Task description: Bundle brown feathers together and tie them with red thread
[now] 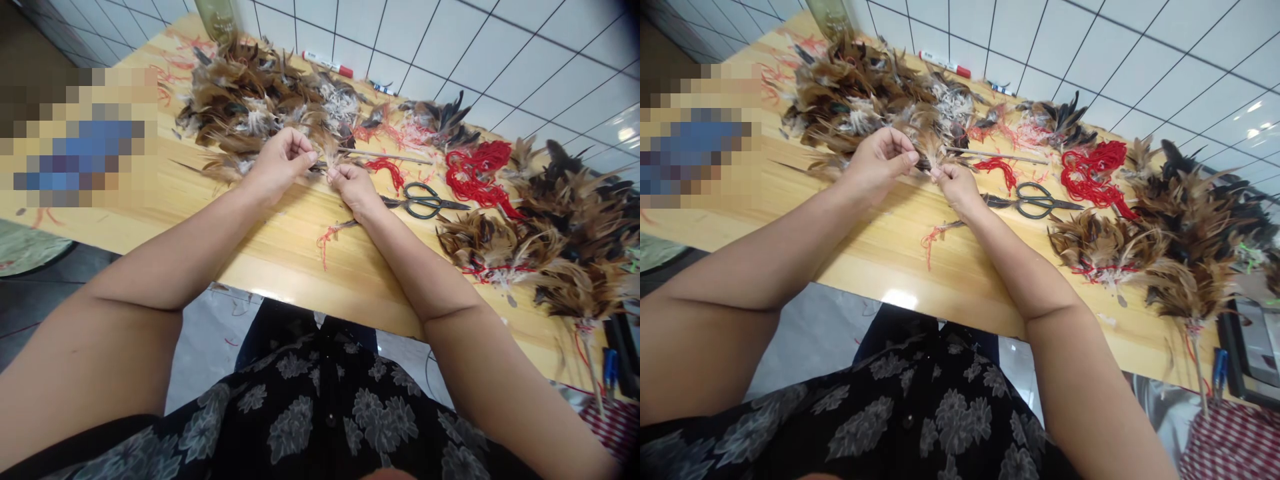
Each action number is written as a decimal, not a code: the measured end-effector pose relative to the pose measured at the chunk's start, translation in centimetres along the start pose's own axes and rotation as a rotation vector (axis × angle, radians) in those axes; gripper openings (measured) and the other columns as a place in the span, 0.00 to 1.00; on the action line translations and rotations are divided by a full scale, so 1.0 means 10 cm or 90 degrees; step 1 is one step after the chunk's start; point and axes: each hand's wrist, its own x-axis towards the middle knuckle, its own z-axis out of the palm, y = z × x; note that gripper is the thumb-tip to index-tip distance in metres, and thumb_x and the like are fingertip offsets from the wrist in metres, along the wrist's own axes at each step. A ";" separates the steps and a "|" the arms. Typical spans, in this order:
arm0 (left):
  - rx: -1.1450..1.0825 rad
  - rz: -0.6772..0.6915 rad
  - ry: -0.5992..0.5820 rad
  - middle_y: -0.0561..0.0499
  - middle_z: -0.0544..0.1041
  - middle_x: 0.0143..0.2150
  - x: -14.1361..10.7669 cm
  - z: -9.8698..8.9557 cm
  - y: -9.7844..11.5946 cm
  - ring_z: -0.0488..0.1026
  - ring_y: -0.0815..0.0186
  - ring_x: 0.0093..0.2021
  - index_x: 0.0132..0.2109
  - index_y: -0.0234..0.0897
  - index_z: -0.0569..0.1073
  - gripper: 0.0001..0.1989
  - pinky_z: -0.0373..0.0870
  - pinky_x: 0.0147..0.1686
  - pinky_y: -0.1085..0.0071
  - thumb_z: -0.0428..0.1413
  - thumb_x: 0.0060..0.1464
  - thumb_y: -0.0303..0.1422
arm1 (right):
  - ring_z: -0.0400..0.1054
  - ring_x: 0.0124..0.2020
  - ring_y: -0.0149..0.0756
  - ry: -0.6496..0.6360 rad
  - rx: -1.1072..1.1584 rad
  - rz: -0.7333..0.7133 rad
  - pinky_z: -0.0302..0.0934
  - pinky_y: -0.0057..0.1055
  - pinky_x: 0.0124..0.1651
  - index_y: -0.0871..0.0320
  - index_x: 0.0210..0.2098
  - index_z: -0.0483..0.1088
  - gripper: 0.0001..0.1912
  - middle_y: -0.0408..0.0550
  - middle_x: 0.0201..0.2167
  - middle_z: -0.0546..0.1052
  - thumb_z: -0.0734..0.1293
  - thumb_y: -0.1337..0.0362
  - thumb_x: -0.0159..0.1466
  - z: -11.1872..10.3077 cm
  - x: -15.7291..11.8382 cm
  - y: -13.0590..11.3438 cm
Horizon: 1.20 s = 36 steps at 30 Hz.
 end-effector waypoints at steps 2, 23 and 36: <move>0.070 0.060 0.015 0.50 0.81 0.41 -0.05 0.01 0.07 0.87 0.48 0.58 0.41 0.46 0.77 0.27 0.85 0.55 0.60 0.90 0.62 0.38 | 0.64 0.37 0.34 0.002 -0.066 -0.025 0.64 0.33 0.48 0.53 0.31 0.72 0.23 0.39 0.29 0.71 0.75 0.61 0.84 -0.01 0.02 0.03; 0.207 0.033 -0.117 0.47 0.85 0.47 -0.13 -0.01 0.24 0.68 0.41 0.77 0.36 0.51 0.77 0.25 0.63 0.75 0.52 0.82 0.55 0.56 | 0.84 0.60 0.56 -0.017 -0.488 -0.049 0.81 0.50 0.66 0.56 0.53 0.88 0.14 0.60 0.61 0.86 0.67 0.63 0.87 0.14 -0.22 -0.05; 0.076 0.192 0.089 0.53 0.67 0.37 0.17 -0.28 0.18 0.67 0.57 0.43 0.37 0.48 0.67 0.49 0.68 0.52 0.55 0.84 0.48 0.80 | 0.75 0.47 0.44 0.030 -0.041 -0.073 0.73 0.40 0.55 0.50 0.39 0.77 0.33 0.47 0.38 0.77 0.75 0.28 0.80 -0.16 0.18 0.38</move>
